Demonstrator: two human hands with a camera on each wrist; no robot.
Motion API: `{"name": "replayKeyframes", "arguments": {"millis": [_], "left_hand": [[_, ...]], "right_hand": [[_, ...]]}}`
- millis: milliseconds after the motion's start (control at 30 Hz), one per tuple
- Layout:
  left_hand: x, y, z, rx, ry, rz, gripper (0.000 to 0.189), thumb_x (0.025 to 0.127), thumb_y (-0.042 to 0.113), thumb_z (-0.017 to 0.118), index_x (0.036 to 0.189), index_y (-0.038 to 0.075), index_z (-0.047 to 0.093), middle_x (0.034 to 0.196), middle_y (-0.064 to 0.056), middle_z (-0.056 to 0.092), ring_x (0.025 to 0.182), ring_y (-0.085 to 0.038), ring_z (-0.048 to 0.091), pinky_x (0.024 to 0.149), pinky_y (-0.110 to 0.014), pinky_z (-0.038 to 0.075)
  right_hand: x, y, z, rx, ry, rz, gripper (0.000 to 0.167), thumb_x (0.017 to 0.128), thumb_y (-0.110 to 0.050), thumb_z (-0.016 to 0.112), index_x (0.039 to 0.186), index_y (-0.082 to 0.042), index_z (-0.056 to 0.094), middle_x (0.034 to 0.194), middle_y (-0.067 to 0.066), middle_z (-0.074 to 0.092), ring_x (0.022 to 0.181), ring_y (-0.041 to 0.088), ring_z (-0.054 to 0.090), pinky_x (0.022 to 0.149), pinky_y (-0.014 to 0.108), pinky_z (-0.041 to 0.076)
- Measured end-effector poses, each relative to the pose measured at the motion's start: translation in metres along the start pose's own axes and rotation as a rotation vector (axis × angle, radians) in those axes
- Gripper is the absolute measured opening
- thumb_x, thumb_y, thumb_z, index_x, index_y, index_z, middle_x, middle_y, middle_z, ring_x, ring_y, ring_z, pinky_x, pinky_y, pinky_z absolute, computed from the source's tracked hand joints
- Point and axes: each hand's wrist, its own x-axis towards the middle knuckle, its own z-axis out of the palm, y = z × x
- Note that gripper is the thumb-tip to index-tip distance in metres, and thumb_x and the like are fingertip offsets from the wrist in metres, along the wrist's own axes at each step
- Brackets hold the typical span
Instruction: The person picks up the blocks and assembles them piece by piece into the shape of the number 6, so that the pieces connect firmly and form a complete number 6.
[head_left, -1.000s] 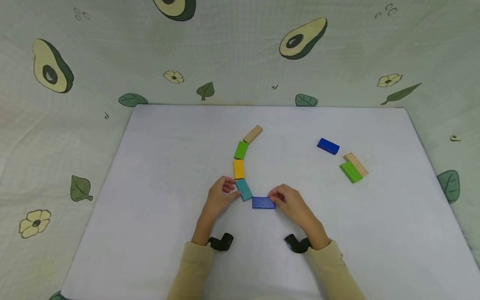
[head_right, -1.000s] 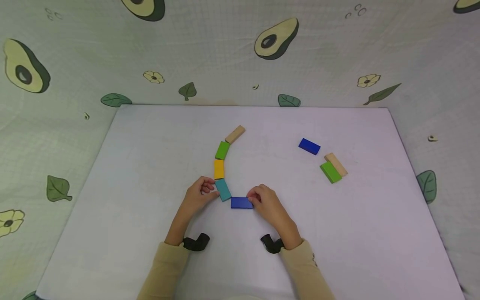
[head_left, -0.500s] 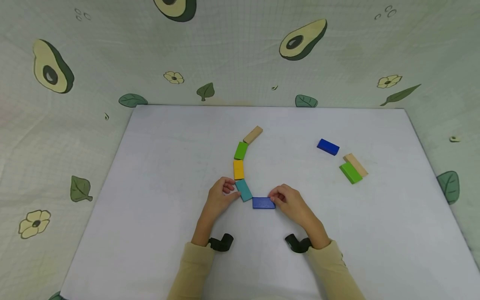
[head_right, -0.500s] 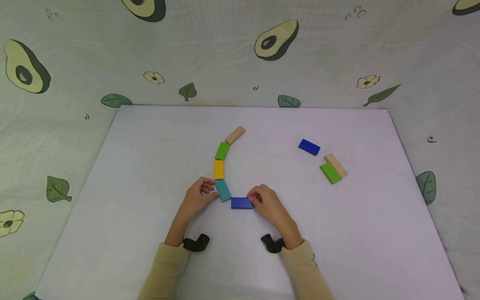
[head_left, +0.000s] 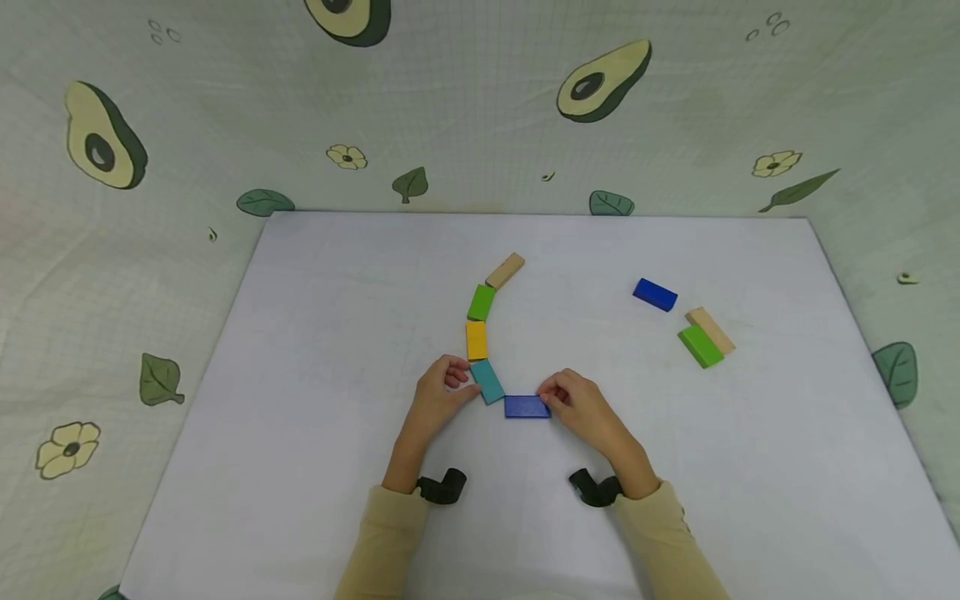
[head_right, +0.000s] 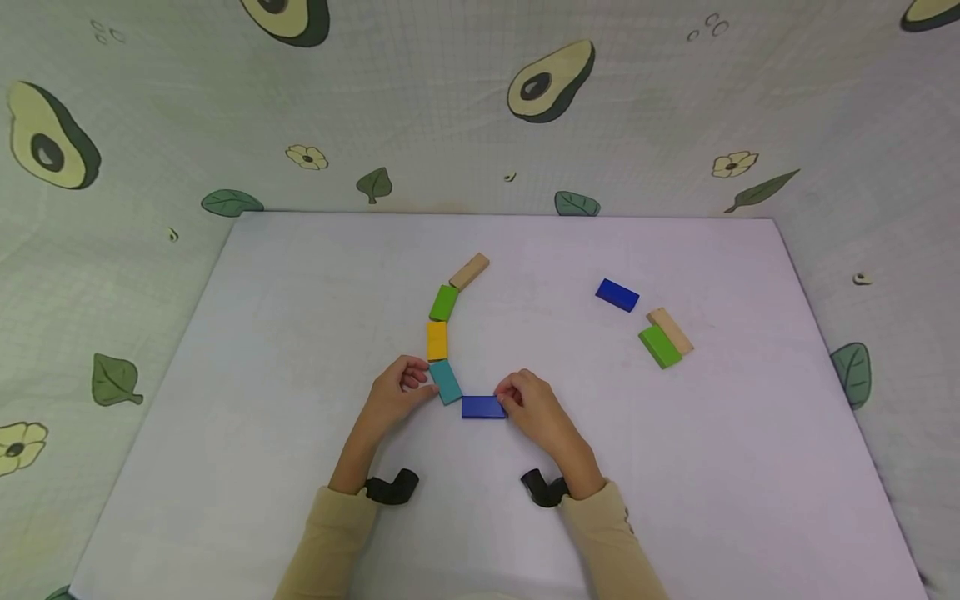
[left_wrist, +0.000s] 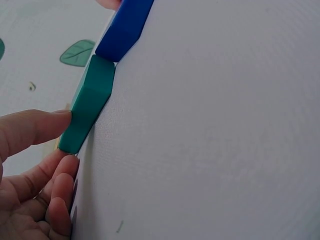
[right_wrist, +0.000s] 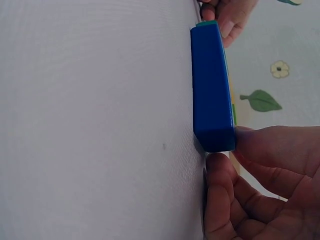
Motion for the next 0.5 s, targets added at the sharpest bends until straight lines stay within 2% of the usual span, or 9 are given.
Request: {"name": "replayKeyframes", "arguments": {"millis": [500], "left_hand": [[0.0005,-0.0010,0.0001,-0.003,-0.002,-0.006,0.033,0.081,0.016,0.071,0.108,0.008,0.056,0.093,-0.007,0.056,0.087,-0.019,0.048,0.079,-0.030,0.042]], "right_hand": [[-0.0001,-0.0013,0.0013,0.007,0.018,0.008,0.006,0.087,-0.003,0.060,0.092,-0.003,0.064,0.086,0.006,0.058,0.074,0.013,0.049,0.064,0.021,0.043]]}}
